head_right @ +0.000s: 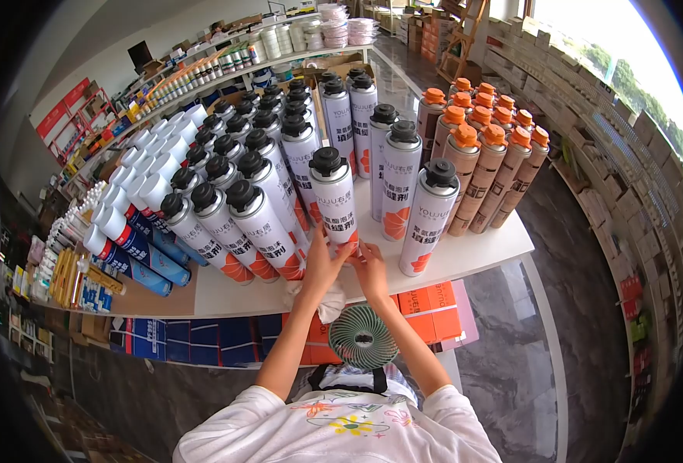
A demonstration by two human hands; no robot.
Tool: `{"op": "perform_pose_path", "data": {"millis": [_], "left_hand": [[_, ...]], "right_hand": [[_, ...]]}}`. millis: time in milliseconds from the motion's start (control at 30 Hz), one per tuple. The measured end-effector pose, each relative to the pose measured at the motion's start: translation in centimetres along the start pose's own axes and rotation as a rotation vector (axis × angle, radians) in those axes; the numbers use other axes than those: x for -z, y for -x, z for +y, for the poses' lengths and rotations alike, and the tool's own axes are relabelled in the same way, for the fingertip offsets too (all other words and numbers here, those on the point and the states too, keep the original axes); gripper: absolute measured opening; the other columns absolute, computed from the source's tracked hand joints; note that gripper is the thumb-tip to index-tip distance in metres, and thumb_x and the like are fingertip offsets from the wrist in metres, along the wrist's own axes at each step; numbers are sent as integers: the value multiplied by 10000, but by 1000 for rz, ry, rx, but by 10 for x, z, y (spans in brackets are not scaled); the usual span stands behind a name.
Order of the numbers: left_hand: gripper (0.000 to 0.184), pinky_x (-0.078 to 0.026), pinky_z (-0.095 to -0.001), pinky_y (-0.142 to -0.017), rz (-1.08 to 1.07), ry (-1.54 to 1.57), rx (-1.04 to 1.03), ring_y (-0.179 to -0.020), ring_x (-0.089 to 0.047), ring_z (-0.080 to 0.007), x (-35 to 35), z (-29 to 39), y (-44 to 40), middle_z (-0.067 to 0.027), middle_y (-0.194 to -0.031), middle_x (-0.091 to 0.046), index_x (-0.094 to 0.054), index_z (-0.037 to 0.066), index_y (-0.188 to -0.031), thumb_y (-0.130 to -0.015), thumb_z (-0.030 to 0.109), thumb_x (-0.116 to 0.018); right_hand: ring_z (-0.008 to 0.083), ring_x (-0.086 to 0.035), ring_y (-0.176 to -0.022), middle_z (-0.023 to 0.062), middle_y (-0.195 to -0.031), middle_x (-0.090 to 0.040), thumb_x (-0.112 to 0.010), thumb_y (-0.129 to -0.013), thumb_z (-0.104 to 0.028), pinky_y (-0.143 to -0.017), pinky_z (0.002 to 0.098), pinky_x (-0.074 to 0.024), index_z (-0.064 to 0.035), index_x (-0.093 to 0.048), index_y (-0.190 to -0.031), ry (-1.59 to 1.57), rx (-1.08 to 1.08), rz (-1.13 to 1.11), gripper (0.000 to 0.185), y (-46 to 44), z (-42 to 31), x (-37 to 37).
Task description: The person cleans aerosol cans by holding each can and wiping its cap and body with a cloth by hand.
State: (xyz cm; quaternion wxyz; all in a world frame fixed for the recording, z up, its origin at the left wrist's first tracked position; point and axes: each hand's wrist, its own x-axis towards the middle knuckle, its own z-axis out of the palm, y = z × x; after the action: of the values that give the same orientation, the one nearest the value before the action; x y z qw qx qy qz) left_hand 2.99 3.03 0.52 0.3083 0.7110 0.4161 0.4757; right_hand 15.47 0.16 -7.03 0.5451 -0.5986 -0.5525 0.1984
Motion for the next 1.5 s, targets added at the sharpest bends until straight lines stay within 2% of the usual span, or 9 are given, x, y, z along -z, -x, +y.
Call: {"op": "perform_pose_path", "data": {"millis": [67, 133, 400, 567, 967, 1100, 1300, 1367, 1500], "left_hand": [[745, -471, -437, -1028, 37, -28, 2, -1266, -557, -362, -4, -6, 2, -248, -1357, -551, -337, -69, -1447, -882, 173, -759], [792, -384, -462, -1098, 74, -17, -23, -1327, -456, -429, -8, -15, 1, -319, -1409, -442, -264, -127, -1466, -873, 128, -722], [824, -342, -443, -1142, 115, -30, -15, -1369, -424, -397, -5, -31, -2, -297, -1453, -407, -197, -109, -1511, -866, 66, -679], [839, -301, -439, -1174, 132, 18, 29, -1413, -363, -419, -5, -32, 0, -310, -1483, -361, -188, -109, -1516, -831, 18, -655], [864, -403, -391, -1084, 245, 105, 4, -1325, -461, -387, -13, -30, -11, -323, -1424, -415, -136, -120, -1520, -824, 1, -633], [860, -478, -355, -986, 196, 234, 115, -1199, -556, -357, -8, -11, -6, -313, -1356, -466, -120, -133, -1518, -830, -3, -619], [894, -407, -379, -1085, 113, 154, 170, -1312, -489, -340, -4, 0, 8, -294, -1434, -439, -120, -102, -1535, -824, 15, -650], [896, -368, -421, -1127, 205, -218, -93, -1381, -421, -368, -15, -22, 22, -309, -1481, -387, -156, -115, -1524, -822, 46, -689], [821, -372, -434, -1134, 193, -62, -65, -1421, -381, -358, -11, 12, 30, -274, -1503, -376, -237, -81, -1515, -832, 16, -682]], "right_hand": [[245, -692, -874, 141, -1158, -626, -715, -866, -20, -736, 358, -569, -25, -602, -1336, -27, -11, -74, 484, -8, -1, -2], [256, -692, -877, 148, -1169, -626, -692, -874, -4, -738, 359, -571, -31, -605, -1333, -36, 36, -91, 468, -16, 7, -7], [296, -700, -854, 177, -1190, -621, -630, -901, 27, -738, 362, -582, -32, -597, -1335, -64, 101, -122, 440, -34, 10, -28], [289, -693, -874, 181, -1227, -619, -629, -819, 100, -726, 350, -592, -1, -593, -1329, -75, 54, -167, 521, -38, 3, -28], [427, -640, -1040, 235, -1184, -630, -630, -850, 39, -812, 410, -552, 26, -594, -1307, -33, 219, -132, 458, -47, -3, -39], [407, -653, -1026, 228, -1192, -626, -640, -847, 29, -824, 397, -552, 46, -591, -1301, -47, 182, -129, 456, -47, -3, -42], [308, -685, -963, 192, -1221, -602, -657, -859, 18, -781, 368, -578, 37, -571, -1332, -170, 86, -217, 481, -51, -2, -38], [272, -713, -827, 177, -1157, -601, -711, -880, -39, -679, 350, -578, 48, -550, -1343, -275, 124, -230, 498, -54, 7, -43], [257, -697, -771, 175, -1138, -604, -729, -888, -88, -642, 337, -568, 39, -542, -1357, -126, 77, -270, 521, -58, 24, -45]]}}
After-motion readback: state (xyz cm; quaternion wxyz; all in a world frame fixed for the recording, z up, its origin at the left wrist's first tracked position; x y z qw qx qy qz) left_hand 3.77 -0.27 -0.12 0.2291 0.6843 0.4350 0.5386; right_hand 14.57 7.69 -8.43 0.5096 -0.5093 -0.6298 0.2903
